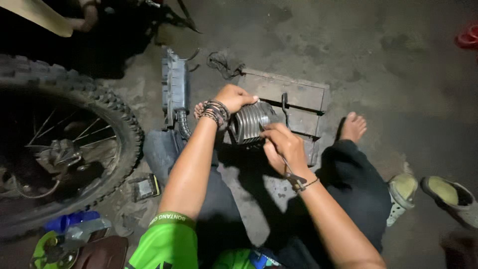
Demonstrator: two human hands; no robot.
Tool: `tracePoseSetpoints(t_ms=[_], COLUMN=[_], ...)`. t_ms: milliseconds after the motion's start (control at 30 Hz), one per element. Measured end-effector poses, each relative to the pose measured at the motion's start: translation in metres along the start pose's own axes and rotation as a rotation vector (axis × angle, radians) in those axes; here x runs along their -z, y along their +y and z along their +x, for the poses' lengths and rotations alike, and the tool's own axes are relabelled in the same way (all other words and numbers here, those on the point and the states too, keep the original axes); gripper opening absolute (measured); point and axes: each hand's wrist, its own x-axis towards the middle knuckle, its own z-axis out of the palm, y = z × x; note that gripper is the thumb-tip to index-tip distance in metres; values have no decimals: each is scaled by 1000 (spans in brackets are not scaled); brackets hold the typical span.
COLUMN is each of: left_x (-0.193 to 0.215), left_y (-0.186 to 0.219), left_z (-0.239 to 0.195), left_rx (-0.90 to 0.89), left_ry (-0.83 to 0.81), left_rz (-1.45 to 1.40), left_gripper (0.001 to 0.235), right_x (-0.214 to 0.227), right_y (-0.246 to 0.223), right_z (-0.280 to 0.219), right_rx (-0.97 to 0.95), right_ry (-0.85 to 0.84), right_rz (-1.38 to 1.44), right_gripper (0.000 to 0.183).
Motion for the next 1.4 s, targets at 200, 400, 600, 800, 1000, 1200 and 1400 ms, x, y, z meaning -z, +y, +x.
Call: tracePoseSetpoints(t_ms=[200,400,600,800,1000,1200,1400], left_x=[0,-1,0,-3,-7,-2,-9], left_y=[11,-4,5,-8,-10,0,-17], left_z=[-7,0,1,9,12,3,18], left_rx=[15,61,65,48,44,58,58], left_ry=[3,39,-1,-4,11,22,33], left_rz=[73,26,44,1,26,51,60], left_gripper=[38,38,39,40,36,35,36], right_x=[13,3,7,14,13,9,12], right_y=[-3,1,24,4,5,7,9], right_z=[-2,-2,7,11,10,2,0], right_rx=[54,19,55,59,74,87,54], right_ry=[-38,24,-38,-12,-10,29,-38], right_rz=[103,7,78,141,109,40,68], right_gripper=[16,18,14,16,14,14,13])
